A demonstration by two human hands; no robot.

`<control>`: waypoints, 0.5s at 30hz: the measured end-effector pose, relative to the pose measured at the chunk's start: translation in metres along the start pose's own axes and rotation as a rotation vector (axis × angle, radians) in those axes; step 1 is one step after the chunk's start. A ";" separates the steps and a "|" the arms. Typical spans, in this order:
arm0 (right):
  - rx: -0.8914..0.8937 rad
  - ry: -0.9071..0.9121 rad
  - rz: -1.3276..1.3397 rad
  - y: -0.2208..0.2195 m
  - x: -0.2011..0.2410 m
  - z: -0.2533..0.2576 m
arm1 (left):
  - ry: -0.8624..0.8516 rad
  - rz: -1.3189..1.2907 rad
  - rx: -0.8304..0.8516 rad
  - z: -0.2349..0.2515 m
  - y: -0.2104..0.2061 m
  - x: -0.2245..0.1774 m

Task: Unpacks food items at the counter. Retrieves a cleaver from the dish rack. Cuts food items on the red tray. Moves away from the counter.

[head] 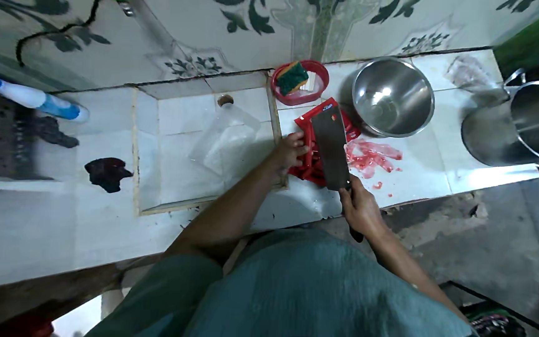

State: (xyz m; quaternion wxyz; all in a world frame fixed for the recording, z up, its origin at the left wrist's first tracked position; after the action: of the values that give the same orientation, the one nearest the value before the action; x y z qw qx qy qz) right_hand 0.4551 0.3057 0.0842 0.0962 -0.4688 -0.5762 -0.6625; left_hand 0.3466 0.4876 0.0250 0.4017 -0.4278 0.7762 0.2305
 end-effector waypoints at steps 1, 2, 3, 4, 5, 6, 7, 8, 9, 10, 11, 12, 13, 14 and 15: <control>-0.004 0.017 -0.017 0.000 0.003 0.001 | -0.014 -0.007 0.003 0.000 0.000 -0.002; -0.006 0.028 -0.031 0.000 0.005 0.001 | -0.029 -0.016 0.006 0.000 0.001 -0.003; -0.007 0.039 -0.044 0.000 0.007 0.002 | -0.037 -0.018 0.009 -0.001 0.001 -0.005; -0.009 0.046 -0.058 0.000 0.008 0.002 | -0.042 -0.021 0.008 -0.003 0.001 -0.007; -0.016 0.052 -0.073 0.000 0.010 0.001 | -0.048 -0.027 0.006 -0.004 0.001 -0.009; -0.025 0.056 -0.085 0.000 0.012 0.001 | -0.054 -0.031 0.004 -0.006 0.002 -0.010; -0.033 0.061 -0.096 0.000 0.014 0.001 | -0.059 -0.029 0.003 -0.007 0.002 -0.012; -0.045 0.073 -0.104 0.000 0.016 0.000 | -0.062 -0.019 0.000 -0.009 0.003 -0.014; -0.050 0.082 -0.111 0.000 0.017 0.001 | -0.067 -0.006 -0.007 -0.010 0.003 -0.016; -0.048 0.089 -0.117 0.000 0.019 0.001 | -0.074 0.011 -0.015 -0.011 0.003 -0.017; -0.047 0.090 -0.120 0.001 0.020 0.002 | -0.084 0.029 -0.020 -0.011 0.003 -0.018; -0.047 0.088 -0.122 0.001 0.020 0.002 | -0.091 0.043 -0.021 -0.011 0.002 -0.018; -0.048 0.086 -0.124 0.002 0.021 0.003 | -0.095 0.055 -0.017 -0.011 0.001 -0.019; -0.047 0.083 -0.128 0.002 0.021 0.004 | -0.100 0.067 -0.015 -0.011 0.001 -0.019; -0.044 0.075 -0.131 0.002 0.020 0.006 | -0.106 0.080 -0.015 -0.011 0.000 -0.019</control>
State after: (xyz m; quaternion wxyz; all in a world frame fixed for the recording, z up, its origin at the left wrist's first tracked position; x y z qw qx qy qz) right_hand 0.4481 0.3186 0.0996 0.0637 -0.4069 -0.5870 -0.6969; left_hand 0.3479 0.4892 0.0467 0.4292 -0.3866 0.7687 0.2747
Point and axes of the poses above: each hand's wrist, its own z-axis towards the middle knuckle, its own y-axis out of the back of the hand, x = y × z, the point moved 9 cm from there along z, towards the middle knuckle, and after that the axes turned 13 degrees about -x, right-handed, at the moved point
